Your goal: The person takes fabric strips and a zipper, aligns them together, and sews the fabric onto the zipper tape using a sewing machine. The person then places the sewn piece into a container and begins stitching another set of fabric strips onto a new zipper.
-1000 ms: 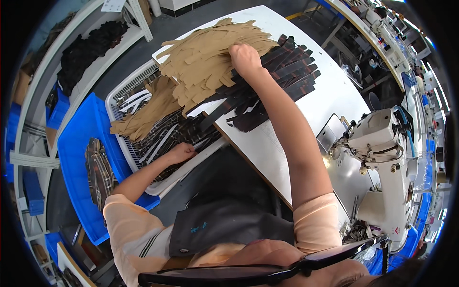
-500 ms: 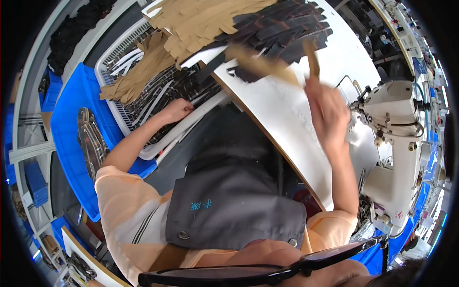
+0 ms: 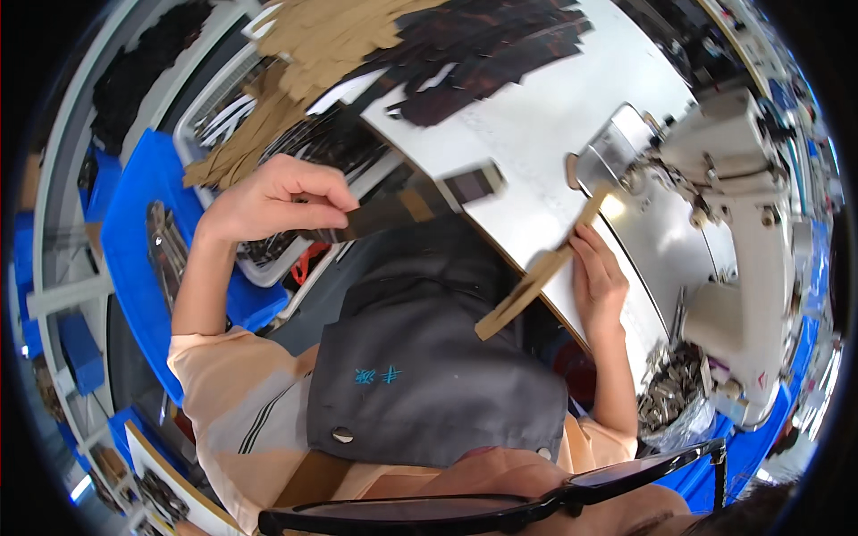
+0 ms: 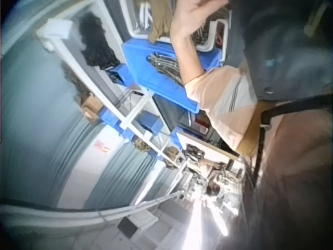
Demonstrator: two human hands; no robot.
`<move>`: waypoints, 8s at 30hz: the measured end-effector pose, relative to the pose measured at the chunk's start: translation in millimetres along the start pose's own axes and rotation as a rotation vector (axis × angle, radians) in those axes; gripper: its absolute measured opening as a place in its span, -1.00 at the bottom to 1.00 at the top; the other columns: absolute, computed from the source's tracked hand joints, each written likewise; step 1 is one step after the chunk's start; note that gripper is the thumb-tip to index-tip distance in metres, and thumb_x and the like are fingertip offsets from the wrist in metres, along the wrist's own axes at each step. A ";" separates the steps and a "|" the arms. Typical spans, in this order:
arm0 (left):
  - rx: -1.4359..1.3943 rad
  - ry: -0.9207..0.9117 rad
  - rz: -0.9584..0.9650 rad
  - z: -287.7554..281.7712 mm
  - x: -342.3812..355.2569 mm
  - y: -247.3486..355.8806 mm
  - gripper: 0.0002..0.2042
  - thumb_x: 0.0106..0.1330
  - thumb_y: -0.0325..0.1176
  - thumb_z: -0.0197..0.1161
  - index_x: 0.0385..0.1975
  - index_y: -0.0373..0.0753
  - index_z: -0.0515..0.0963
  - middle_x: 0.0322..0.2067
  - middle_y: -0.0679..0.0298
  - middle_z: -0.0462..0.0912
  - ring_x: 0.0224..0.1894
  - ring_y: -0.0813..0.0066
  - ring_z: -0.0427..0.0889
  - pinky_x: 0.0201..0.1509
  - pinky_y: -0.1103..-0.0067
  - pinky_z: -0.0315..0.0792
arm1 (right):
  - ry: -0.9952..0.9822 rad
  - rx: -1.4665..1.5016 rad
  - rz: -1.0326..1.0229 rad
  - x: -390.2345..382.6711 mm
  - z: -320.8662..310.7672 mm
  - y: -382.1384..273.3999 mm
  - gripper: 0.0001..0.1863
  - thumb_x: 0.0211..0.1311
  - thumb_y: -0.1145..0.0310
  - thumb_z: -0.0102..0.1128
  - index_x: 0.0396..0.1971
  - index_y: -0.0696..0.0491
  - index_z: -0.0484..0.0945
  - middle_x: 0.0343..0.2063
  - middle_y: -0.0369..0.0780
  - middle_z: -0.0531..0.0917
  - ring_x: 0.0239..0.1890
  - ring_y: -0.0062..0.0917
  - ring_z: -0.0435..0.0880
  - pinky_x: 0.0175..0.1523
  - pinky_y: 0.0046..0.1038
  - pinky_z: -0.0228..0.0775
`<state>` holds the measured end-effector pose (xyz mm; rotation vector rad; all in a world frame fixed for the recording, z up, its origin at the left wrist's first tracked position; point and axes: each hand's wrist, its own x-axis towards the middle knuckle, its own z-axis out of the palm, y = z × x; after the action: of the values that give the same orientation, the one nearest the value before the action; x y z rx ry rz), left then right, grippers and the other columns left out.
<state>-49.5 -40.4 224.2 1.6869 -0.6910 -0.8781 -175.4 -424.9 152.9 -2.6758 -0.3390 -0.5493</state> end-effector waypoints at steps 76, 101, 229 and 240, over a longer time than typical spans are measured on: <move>-0.447 -0.792 -0.253 221.5 210.1 51.0 -0.79 0.34 -0.33 0.17 -0.21 -0.34 0.61 -0.35 0.29 0.67 -0.34 0.69 0.54 -0.21 0.74 0.39 | 0.205 -0.178 0.046 -84.6 -95.7 4.3 -0.57 -0.16 0.52 0.17 -0.14 0.21 0.56 -0.11 -0.06 0.60 -0.27 -0.33 0.67 -0.21 -0.43 0.56; 1.316 0.086 0.706 104.3 270.7 -15.2 -0.40 0.26 -0.09 0.17 0.27 -0.16 0.25 0.30 0.29 0.24 0.34 0.34 0.18 0.33 0.02 -0.02 | 0.121 -0.214 0.226 -31.4 -30.7 54.4 -0.50 -0.16 0.75 0.10 -0.08 0.18 0.49 0.05 -0.08 0.52 0.08 -0.16 0.53 0.08 -0.29 0.45; 1.087 0.207 0.940 125.5 288.7 -7.7 -0.71 0.11 -0.52 0.16 -0.13 -0.28 0.53 -0.03 0.20 0.58 0.03 0.40 0.58 0.29 0.04 0.15 | 0.117 -0.208 0.147 26.4 -2.6 61.2 -0.60 -0.05 0.32 0.37 -0.17 0.13 0.56 -0.06 -0.23 0.60 -0.19 -0.40 0.57 -0.19 -0.44 0.37; 1.068 0.212 0.963 127.0 288.3 -7.8 -0.69 0.09 -0.54 0.15 -0.11 -0.30 0.53 -0.04 0.19 0.60 0.00 0.39 0.60 0.29 0.01 0.11 | 0.145 -0.226 0.112 26.1 0.6 63.6 -0.57 -0.11 0.27 0.40 -0.19 0.11 0.58 -0.27 -0.27 0.62 -0.34 -0.45 0.49 -0.23 -0.42 0.29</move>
<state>7.5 -337.0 134.1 1.9020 -1.7935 0.4604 -132.5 -477.6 142.9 -2.8265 -0.0896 -0.7826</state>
